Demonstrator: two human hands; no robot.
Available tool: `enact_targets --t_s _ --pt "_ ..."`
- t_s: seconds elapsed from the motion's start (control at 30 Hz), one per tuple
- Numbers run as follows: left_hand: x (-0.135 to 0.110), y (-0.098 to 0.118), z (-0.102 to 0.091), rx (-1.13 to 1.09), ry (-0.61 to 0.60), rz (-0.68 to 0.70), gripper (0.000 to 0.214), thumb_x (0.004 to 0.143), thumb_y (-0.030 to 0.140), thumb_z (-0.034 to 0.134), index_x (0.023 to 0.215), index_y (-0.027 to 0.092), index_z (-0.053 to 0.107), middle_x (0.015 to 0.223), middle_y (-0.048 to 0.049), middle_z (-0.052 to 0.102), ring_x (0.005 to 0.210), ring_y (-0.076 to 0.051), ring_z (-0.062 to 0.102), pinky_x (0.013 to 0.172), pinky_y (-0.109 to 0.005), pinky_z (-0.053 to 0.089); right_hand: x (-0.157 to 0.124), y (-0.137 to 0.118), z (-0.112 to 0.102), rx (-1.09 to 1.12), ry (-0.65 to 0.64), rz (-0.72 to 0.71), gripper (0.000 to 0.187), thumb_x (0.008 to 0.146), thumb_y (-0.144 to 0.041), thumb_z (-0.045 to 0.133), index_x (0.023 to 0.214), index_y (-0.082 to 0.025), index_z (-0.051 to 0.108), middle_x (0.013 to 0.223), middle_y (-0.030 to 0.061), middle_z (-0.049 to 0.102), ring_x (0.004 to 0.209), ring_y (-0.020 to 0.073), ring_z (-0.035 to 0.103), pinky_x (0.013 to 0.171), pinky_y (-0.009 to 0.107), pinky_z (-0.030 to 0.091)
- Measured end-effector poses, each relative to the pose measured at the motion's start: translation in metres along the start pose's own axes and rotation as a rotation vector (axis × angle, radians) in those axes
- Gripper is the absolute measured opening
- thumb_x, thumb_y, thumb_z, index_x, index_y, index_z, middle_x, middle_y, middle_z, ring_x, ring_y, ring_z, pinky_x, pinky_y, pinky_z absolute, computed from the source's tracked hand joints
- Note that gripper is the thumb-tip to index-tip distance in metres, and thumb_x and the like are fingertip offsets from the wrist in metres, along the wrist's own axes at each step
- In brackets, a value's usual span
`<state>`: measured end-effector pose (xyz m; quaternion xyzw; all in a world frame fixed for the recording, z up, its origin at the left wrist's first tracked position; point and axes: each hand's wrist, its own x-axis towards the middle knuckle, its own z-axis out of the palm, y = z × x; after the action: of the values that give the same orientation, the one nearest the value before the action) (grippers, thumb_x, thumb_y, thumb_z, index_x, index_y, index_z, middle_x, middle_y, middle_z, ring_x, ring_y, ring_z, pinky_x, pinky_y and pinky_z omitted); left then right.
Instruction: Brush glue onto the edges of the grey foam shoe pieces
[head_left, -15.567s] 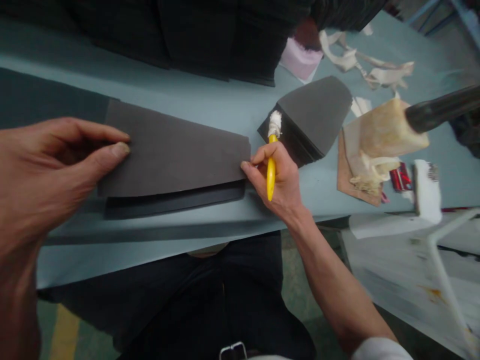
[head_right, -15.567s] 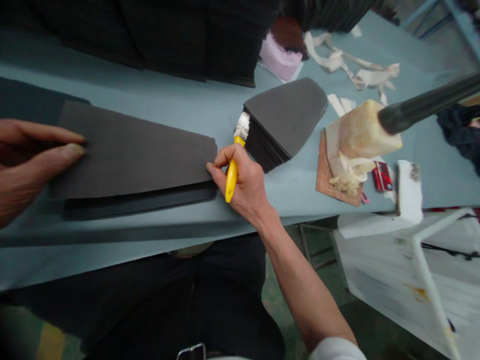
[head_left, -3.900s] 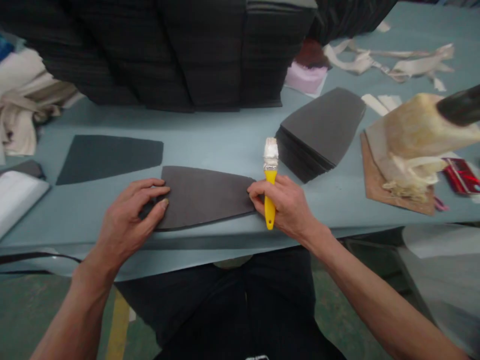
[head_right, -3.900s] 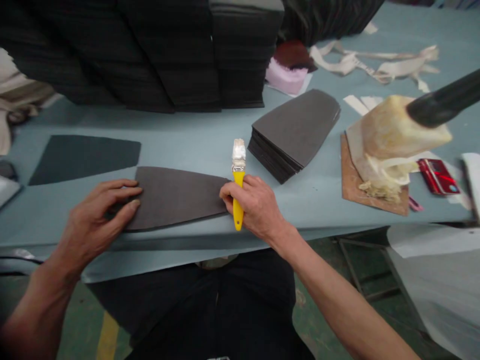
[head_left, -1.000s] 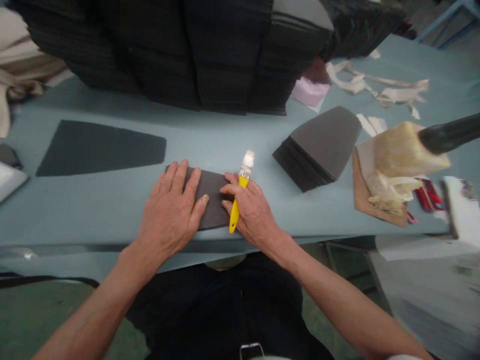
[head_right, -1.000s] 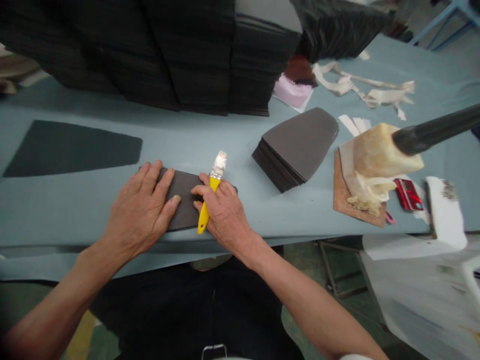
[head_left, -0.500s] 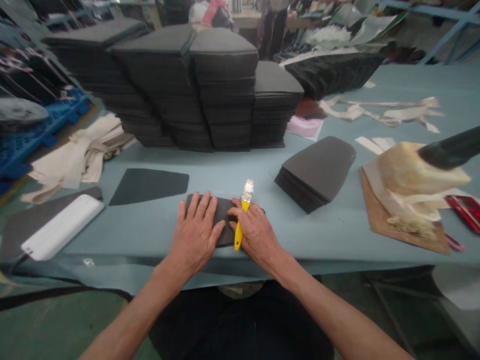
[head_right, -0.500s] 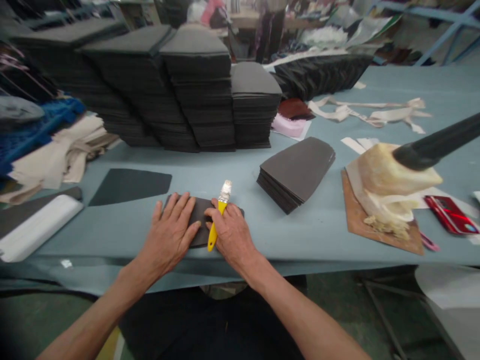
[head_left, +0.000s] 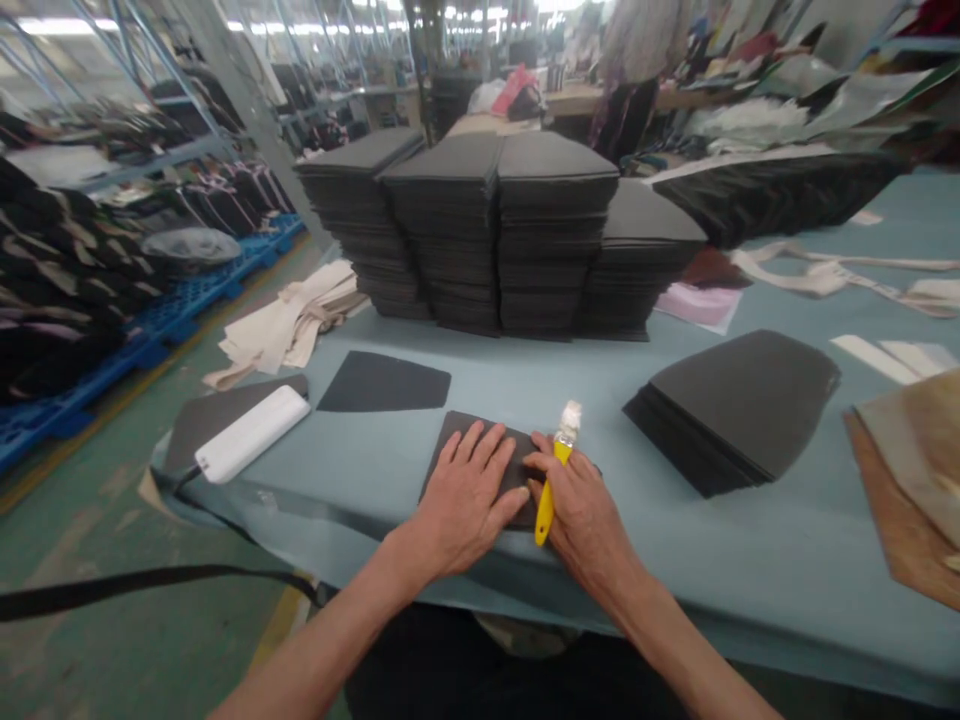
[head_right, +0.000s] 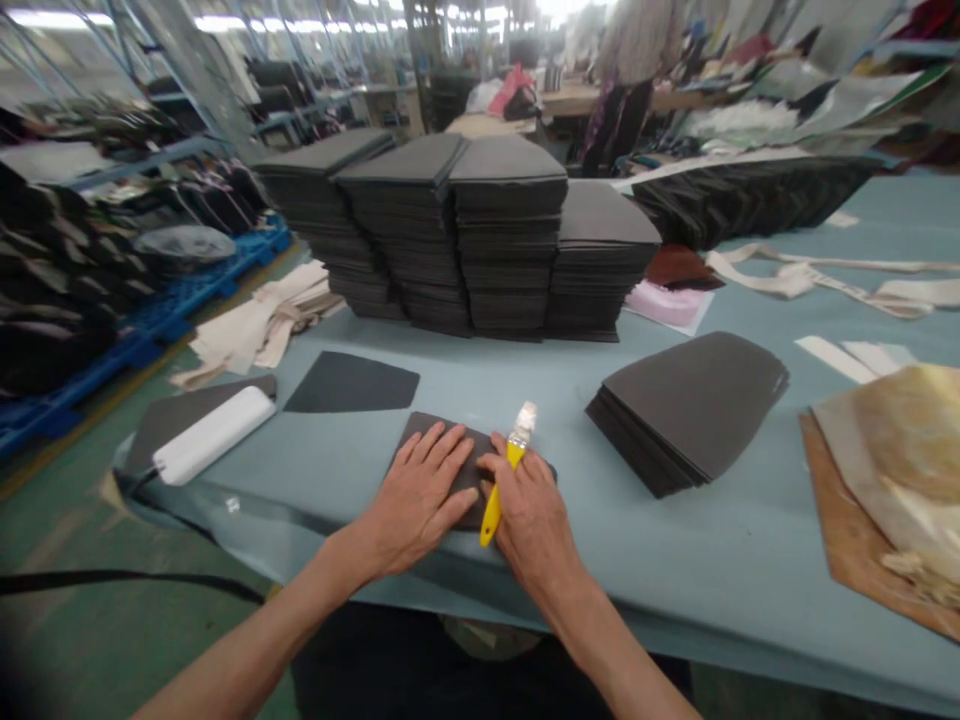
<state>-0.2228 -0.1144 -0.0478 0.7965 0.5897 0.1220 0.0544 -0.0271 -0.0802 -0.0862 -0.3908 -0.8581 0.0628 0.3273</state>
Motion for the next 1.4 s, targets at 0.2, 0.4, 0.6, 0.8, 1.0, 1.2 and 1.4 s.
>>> enact_targets --t_s 0.2,0.4,0.6,0.8,1.0,1.2,1.4 --pt "0.010 -0.050 -0.020 -0.081 0.172 -0.124 0.055 0.109 0.045 0.048 0.157 0.018 0.048 0.157 -0.0155 0.062 0.146 -0.027 0.058 0.124 -0.048 0.049 0.000 0.002 0.001 0.017 0.003 -0.014 0.016 0.106 -0.017 0.053 0.120 -0.021 0.060 0.148 0.0194 0.070 0.122 0.0339 0.072 0.098 0.053 0.060" --pt "0.011 -0.136 -0.030 -0.031 0.272 -0.341 0.053 0.101 0.045 0.055 0.144 0.013 0.058 0.147 -0.0218 0.066 0.138 -0.038 0.061 0.118 -0.059 0.049 0.004 -0.001 -0.005 0.007 0.006 -0.028 0.016 0.107 -0.017 0.053 0.121 -0.021 0.059 0.145 0.0205 0.071 0.125 0.0344 0.073 0.097 0.054 0.061" --pt "0.017 -0.159 -0.025 -0.020 0.256 -0.393 0.041 0.099 0.049 0.057 0.123 0.019 0.071 0.133 -0.0165 0.071 0.126 -0.037 0.061 0.115 -0.057 0.046 0.005 -0.002 -0.011 0.010 -0.039 -0.008 0.017 0.107 -0.019 0.054 0.123 -0.022 0.059 0.147 0.0193 0.070 0.130 0.0342 0.072 0.100 0.055 0.062" --pt "0.020 -0.152 -0.024 -0.091 0.285 -0.417 0.029 0.098 0.044 0.056 0.105 0.022 0.074 0.122 -0.0140 0.073 0.118 -0.034 0.061 0.112 -0.053 0.045 0.006 -0.003 -0.017 -0.041 -0.088 -0.034 0.018 0.107 -0.018 0.054 0.124 -0.021 0.058 0.150 0.0221 0.068 0.134 0.0361 0.069 0.102 0.058 0.061" --pt "0.021 -0.157 -0.028 -0.296 0.382 -0.492 0.028 0.092 0.047 0.058 0.092 0.023 0.074 0.101 -0.0083 0.078 0.102 -0.028 0.066 0.104 -0.045 0.048 0.008 -0.004 -0.023 -0.111 -0.086 -0.053 0.018 0.107 -0.019 0.054 0.124 -0.022 0.059 0.153 0.0228 0.066 0.137 0.0369 0.068 0.110 0.063 0.054" --pt "-0.001 -0.135 -0.035 -0.516 0.478 -0.565 0.035 0.091 0.054 0.060 0.094 0.022 0.074 0.094 -0.0035 0.078 0.086 -0.022 0.067 0.086 -0.036 0.052 0.020 -0.013 -0.041 -0.041 -0.027 -0.018 0.016 0.106 -0.024 0.060 0.122 -0.024 0.059 0.144 0.0210 0.072 0.132 0.0359 0.072 0.106 0.060 0.057" --pt "-0.027 -0.091 -0.028 -0.623 0.550 -0.564 0.031 0.092 0.054 0.065 0.095 0.024 0.074 0.101 -0.0044 0.079 0.096 -0.024 0.070 0.093 -0.039 0.054 0.058 -0.049 -0.037 0.196 -0.003 0.084 0.020 0.101 -0.036 0.068 0.116 -0.026 0.059 0.126 0.0116 0.082 0.103 0.0284 0.082 0.087 0.043 0.064"
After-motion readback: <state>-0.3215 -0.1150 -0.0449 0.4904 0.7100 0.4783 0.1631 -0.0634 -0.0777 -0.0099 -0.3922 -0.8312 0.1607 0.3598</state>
